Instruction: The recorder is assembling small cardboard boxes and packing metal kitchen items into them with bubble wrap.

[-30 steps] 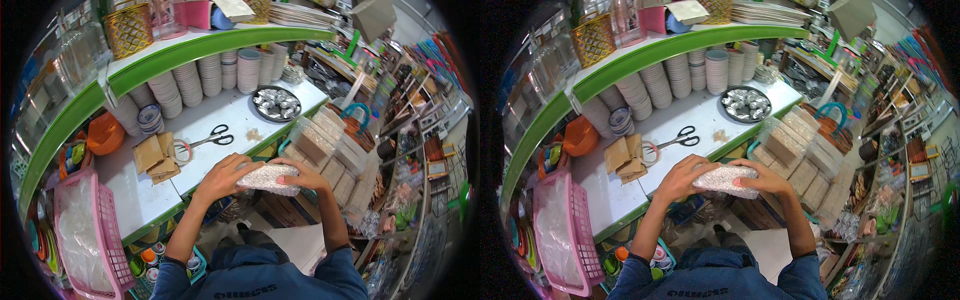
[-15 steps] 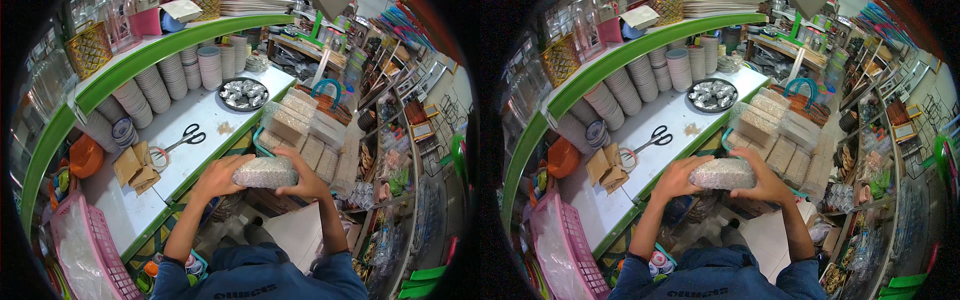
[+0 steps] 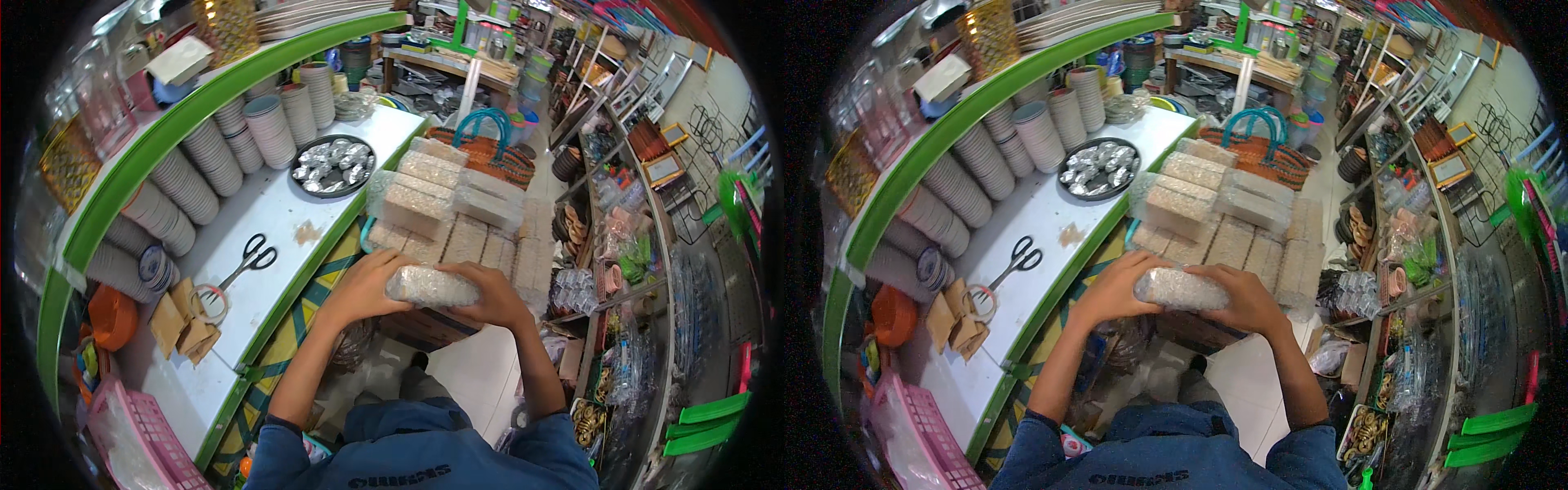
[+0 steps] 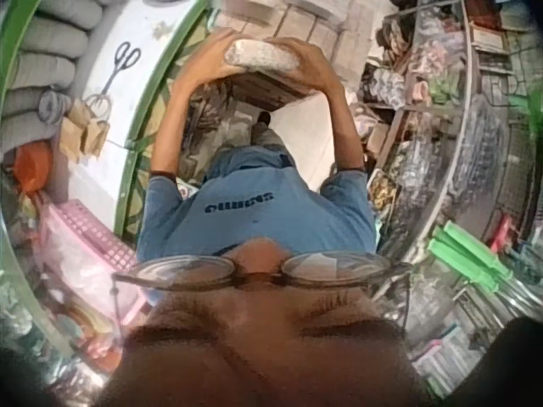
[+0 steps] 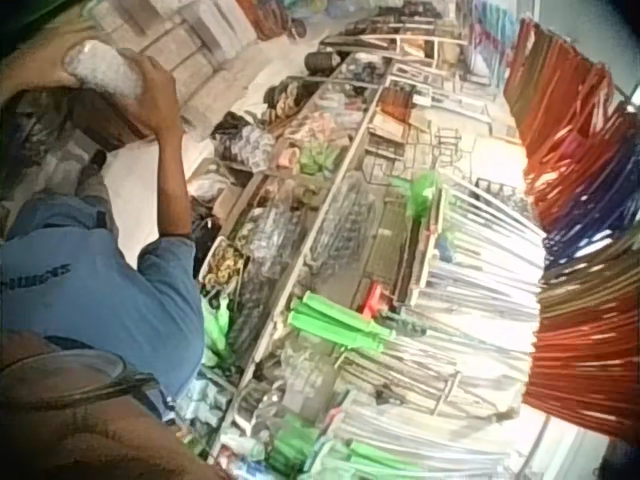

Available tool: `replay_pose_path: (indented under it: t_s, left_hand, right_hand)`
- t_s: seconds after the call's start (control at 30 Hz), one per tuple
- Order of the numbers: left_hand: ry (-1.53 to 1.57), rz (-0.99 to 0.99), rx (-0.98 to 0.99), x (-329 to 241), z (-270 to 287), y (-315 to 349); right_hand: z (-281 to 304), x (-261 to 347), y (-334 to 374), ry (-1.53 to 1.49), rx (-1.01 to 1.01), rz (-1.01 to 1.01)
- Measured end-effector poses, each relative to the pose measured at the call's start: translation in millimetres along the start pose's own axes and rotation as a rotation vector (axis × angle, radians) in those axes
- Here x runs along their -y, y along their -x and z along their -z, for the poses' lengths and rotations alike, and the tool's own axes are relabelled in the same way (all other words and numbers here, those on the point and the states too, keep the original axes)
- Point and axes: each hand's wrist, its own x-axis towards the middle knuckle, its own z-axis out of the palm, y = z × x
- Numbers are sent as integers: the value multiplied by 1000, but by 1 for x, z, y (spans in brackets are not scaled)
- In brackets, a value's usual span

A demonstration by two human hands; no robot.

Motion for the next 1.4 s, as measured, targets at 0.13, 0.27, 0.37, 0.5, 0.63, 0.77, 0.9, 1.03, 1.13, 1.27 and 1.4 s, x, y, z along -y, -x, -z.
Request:
replay_pose_path:
  t_s: [0.13, 0.27, 0.37, 0.5, 0.63, 0.77, 0.9, 1.03, 1.13, 1.27, 1.4]
  left_hand:
    - [-7, -85, -118, -14, -9, -45]
    - [-233, -408, -140, 3, -33, -86]
    - [-223, -469, -117, 1, -43, -109]
    - [-340, -493, -67, 6, -56, -135]
    - [-476, -529, -137, 23, -78, -159]
    - [-474, -509, -80, 26, -75, -181]
    - [-297, -461, 98, 33, -67, -202]
    - [-147, -304, 211, 38, -62, -215]
    - [-251, -316, 246, 40, -62, -227]
    - [-287, -268, 327, 39, -71, -238]
    - [-374, -262, 346, 49, -75, -243]
  right_hand:
    - [23, -29, 3, -104, -15, -227]
    - [42, -76, 5, -271, -80, -311]
    - [57, -101, 1, -531, -97, -396]
    - [72, -137, -3, -710, -46, -554]
    - [85, -148, -8, -947, 28, -791]
    - [93, -155, -18, -883, 18, -948]
    - [91, -197, -15, -494, 29, -551]
    - [109, -171, -26, -447, 117, -508]
    - [105, -161, -26, 65, 127, -261]
    - [90, -183, -29, 153, 60, -232]
    - [101, -168, -42, 66, 169, -456]
